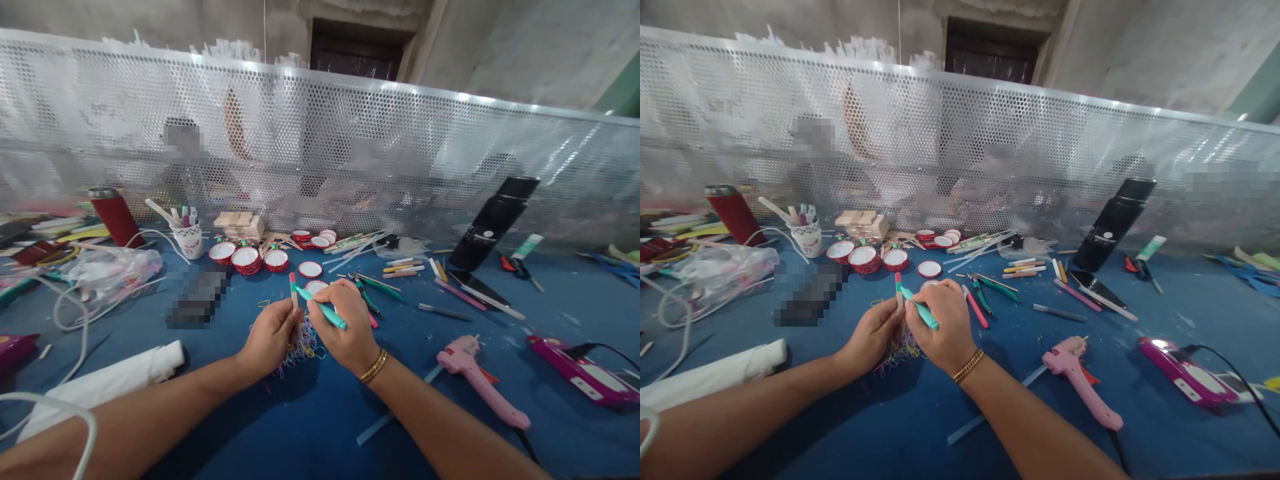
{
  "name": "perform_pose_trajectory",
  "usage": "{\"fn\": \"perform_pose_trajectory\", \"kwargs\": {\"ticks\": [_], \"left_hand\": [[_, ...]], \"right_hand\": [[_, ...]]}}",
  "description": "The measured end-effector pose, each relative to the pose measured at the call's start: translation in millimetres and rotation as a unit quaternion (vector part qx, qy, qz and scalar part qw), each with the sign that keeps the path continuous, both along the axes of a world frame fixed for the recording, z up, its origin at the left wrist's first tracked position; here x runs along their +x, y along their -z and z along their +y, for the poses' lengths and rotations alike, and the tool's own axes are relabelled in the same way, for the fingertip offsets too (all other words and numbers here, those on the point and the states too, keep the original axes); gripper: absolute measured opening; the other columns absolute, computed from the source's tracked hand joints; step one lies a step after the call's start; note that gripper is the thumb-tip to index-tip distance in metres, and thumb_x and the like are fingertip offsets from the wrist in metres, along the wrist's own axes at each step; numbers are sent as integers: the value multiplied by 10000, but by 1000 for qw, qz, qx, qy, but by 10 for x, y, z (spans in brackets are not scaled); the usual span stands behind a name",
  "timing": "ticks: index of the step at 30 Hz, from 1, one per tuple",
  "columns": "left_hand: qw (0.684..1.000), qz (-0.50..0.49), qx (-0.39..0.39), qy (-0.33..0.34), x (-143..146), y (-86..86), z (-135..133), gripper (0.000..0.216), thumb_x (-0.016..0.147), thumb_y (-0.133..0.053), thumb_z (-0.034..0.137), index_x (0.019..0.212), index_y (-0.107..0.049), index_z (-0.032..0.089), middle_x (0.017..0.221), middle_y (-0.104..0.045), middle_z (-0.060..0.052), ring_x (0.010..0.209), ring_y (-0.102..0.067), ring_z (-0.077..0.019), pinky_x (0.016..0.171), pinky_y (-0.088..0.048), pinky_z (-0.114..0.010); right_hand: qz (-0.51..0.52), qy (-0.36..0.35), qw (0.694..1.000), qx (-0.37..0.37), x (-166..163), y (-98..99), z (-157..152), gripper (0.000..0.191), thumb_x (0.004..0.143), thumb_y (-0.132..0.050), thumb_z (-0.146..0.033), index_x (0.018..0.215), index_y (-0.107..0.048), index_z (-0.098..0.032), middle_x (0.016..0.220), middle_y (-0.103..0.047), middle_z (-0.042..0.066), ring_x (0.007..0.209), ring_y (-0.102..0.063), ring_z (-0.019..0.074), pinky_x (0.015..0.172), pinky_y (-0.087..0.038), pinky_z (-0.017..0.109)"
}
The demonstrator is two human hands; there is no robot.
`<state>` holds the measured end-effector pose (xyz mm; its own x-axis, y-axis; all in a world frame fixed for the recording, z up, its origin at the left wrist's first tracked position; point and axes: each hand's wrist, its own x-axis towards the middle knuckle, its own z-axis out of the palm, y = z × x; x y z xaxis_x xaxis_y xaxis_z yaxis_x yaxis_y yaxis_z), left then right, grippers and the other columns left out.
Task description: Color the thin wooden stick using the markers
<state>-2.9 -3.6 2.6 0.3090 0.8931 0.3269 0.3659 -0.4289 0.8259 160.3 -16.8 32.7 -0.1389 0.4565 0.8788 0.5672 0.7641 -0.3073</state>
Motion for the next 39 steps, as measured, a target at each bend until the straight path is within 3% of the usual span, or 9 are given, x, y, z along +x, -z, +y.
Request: {"fn": "perform_pose_trajectory", "kwargs": {"ticks": [7, 39], "left_hand": [[1000, 1, 2, -1, 0, 6, 14, 418, 967, -375, 468, 677, -467, 182, 585, -470, 31, 548, -427, -117, 545, -324, -240], [999, 16, 28, -1, -11, 1, 19, 373, 969, -395, 400, 680, -482, 180, 578, -516, 35, 549, -461, -107, 560, -353, -226]], "right_hand": [[-21, -3, 999, -30, -8, 3, -4, 103, 886, -566, -215, 785, -547, -218, 712, -616, -13, 691, -572, 145, 853, -420, 366], [-3, 20, 1000, -2, 1, 0, 28, 103, 894, -555, -211, 792, -552, -216, 707, -612, -17, 688, -567, 138, 842, -425, 351]]}}
